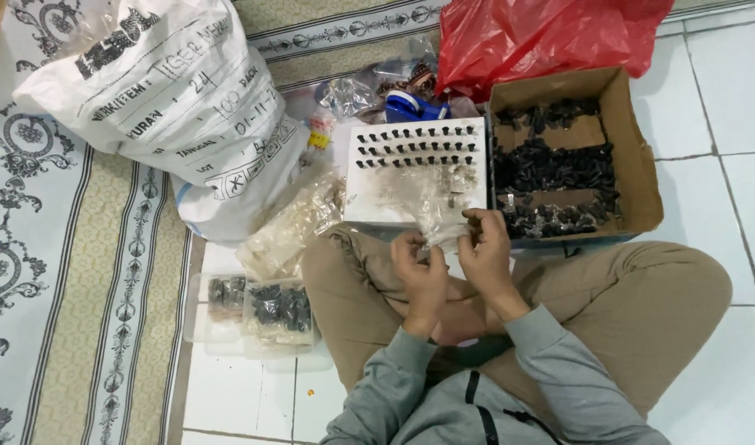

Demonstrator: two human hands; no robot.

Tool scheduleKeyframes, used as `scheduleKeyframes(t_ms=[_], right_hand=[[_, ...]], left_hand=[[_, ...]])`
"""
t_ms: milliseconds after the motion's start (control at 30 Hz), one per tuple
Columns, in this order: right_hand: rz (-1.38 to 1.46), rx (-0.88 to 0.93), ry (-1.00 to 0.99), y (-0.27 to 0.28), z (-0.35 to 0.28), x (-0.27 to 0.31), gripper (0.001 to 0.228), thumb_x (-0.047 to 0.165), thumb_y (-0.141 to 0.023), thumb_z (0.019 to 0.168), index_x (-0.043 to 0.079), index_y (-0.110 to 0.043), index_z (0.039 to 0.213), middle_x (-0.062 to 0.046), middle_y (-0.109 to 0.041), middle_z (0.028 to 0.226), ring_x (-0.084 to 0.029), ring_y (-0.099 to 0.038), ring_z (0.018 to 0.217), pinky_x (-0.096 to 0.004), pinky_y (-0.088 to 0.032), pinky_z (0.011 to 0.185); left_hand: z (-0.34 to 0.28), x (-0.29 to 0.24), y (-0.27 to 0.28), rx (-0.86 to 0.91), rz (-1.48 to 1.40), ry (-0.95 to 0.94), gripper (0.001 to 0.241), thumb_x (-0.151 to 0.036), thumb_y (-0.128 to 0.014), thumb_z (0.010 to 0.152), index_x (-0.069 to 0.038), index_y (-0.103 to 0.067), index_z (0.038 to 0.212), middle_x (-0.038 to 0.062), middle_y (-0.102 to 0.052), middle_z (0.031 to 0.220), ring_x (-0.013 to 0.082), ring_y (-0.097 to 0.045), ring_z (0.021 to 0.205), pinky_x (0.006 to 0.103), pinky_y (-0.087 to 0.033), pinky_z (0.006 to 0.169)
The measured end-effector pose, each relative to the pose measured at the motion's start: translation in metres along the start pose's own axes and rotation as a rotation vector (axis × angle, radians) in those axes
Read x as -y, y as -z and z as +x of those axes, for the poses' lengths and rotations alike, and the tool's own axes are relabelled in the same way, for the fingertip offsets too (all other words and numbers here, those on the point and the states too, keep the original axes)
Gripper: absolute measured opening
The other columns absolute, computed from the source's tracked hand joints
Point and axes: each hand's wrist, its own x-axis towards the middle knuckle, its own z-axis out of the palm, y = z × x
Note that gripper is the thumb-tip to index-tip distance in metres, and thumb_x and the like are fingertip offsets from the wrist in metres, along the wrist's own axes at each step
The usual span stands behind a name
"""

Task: Sorting small black metal components from a cardboard box into a white plastic tray with individual slots and then into small plastic bags.

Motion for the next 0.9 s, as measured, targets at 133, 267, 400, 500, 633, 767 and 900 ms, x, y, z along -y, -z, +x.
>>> scheduleKeyframes(t_ms=[133,267,400,500,633,767,900], right_hand=[[0.057,0.094,0.063,-0.005,0.002,-0.006,0.044,-0.008,-0.066,0.077,-0.001,-0.065,0.120,-0.013,-0.053,0.095,-0.025,-0.061,0.080,-0.034,-0.055,0.060],[0.043,0.112,-0.034,-0.009,-0.001,-0.012,0.042,-0.009,-0.062,0.077,-0.001,-0.065,0.119,-0.016,-0.057,0.091,-0.028,-0.062,0.078,-0.037,-0.055,0.061],[-0.050,0.108,0.064,-0.008,0.002,-0.014,0.036,-0.008,-0.063,0.077,0.003,-0.068,0.110,-0.012,-0.058,0.089,-0.025,-0.064,0.072,-0.034,-0.056,0.057],[-0.009,0.146,0.047,-0.007,0.005,-0.021,0.033,-0.007,-0.065,0.076,0.002,-0.071,0.107,-0.014,-0.060,0.087,-0.028,-0.065,0.070,-0.036,-0.057,0.057],[0.048,0.136,-0.009,-0.007,0.007,-0.041,0.031,-0.008,-0.064,0.077,0.000,-0.072,0.107,-0.014,-0.061,0.085,-0.024,-0.064,0.069,-0.036,-0.056,0.057],[0.259,0.235,-0.242,0.000,0.021,-0.045,0.035,0.002,-0.081,0.082,-0.002,-0.070,0.114,-0.012,-0.065,0.092,-0.017,-0.063,0.081,-0.033,-0.058,0.071],[0.070,0.195,-0.246,0.013,0.046,-0.055,0.025,0.007,-0.078,0.093,-0.002,-0.069,0.115,-0.017,-0.066,0.096,-0.021,-0.066,0.084,-0.036,-0.057,0.071]], left_hand=[[0.002,0.013,0.005,-0.016,0.120,0.068,0.013,0.001,-0.061,0.088,-0.006,-0.054,0.097,0.008,-0.050,0.092,0.0242,-0.059,0.088,0.0353,-0.055,0.068],[-0.001,0.010,0.010,0.013,0.201,-0.030,0.013,0.002,-0.056,0.088,-0.009,-0.050,0.092,0.006,-0.047,0.086,0.0248,-0.056,0.080,0.0342,-0.050,0.067],[0.001,0.005,0.008,0.080,0.407,-0.228,0.023,0.007,-0.056,0.080,-0.007,-0.049,0.097,0.010,-0.047,0.090,0.0308,-0.055,0.081,0.0392,-0.047,0.068],[-0.001,-0.010,0.017,0.185,0.460,-0.328,0.027,-0.001,-0.068,0.080,-0.008,-0.053,0.102,0.008,-0.047,0.094,0.0297,-0.056,0.089,0.0405,-0.047,0.074],[0.003,-0.020,0.024,0.236,0.500,-0.398,0.018,0.002,-0.067,0.085,-0.006,-0.061,0.100,0.009,-0.054,0.088,0.0317,-0.062,0.083,0.0397,-0.052,0.069],[0.035,-0.024,0.027,0.040,0.531,-0.414,0.016,0.003,-0.066,0.086,-0.006,-0.062,0.098,0.008,-0.055,0.081,0.0265,-0.062,0.071,0.0337,-0.051,0.063],[0.061,-0.010,0.025,0.025,0.672,-0.327,0.025,-0.002,-0.067,0.084,-0.007,-0.060,0.108,0.008,-0.055,0.084,0.0273,-0.065,0.070,0.0383,-0.054,0.058]])
